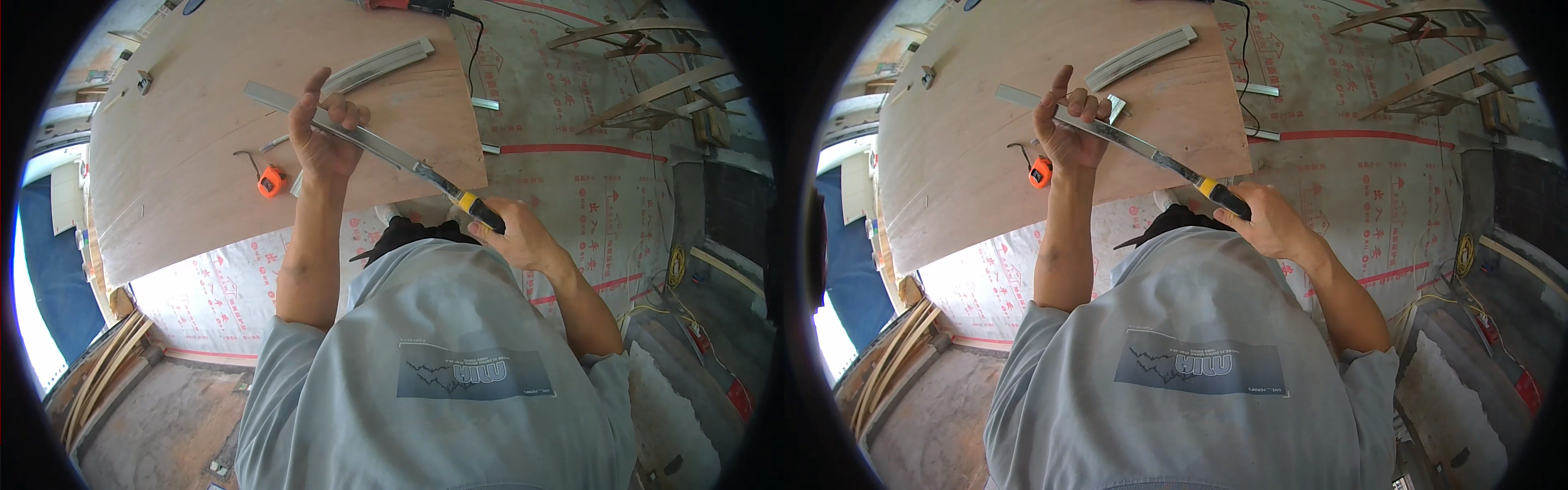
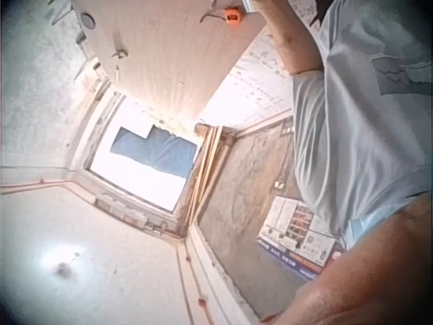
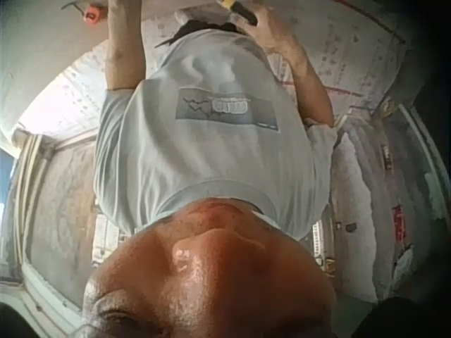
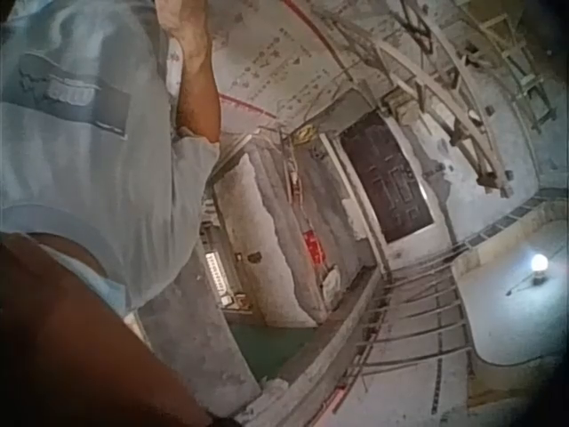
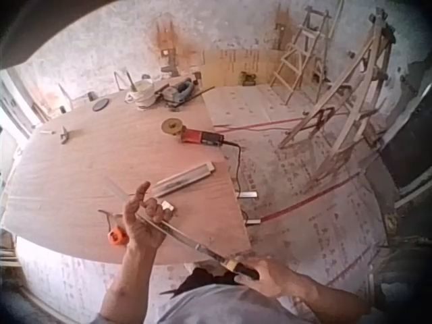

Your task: Measuring and cutting metal aluminum profiles using an angle grinder and a manual hacksaw.

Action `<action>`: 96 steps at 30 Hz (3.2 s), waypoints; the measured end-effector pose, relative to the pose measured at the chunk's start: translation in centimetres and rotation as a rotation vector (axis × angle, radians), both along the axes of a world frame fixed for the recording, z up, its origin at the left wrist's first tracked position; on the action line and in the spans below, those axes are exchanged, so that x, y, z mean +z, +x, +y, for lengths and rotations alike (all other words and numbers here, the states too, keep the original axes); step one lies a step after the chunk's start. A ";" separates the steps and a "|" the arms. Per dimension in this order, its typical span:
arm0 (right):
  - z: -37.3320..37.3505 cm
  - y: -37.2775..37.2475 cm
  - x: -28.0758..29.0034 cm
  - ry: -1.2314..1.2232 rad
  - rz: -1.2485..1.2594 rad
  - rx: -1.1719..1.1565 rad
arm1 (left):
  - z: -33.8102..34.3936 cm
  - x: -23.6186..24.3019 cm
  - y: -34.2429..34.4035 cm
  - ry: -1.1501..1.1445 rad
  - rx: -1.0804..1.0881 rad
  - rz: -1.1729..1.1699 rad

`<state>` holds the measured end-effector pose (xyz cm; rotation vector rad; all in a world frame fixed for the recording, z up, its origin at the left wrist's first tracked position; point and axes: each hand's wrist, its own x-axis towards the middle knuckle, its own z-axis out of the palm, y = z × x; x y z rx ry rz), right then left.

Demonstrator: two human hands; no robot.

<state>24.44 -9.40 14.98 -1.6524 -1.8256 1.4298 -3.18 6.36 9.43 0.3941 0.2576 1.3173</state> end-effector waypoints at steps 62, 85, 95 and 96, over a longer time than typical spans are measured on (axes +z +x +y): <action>0.6 -2.5 -0.9 -0.266 0.163 -0.021 | -1.0 -1.6 3.8 -0.295 0.311 0.514; -0.5 -2.1 -5.2 -0.507 0.014 -0.110 | -2.3 1.2 6.9 0.661 -0.078 1.657; -1.0 0.9 -4.6 -0.431 0.295 -0.180 | 0.4 1.7 0.1 -0.167 0.091 0.457; -0.6 0.7 -3.8 -0.450 0.354 -0.181 | 0.3 1.6 0.1 -0.164 0.092 0.461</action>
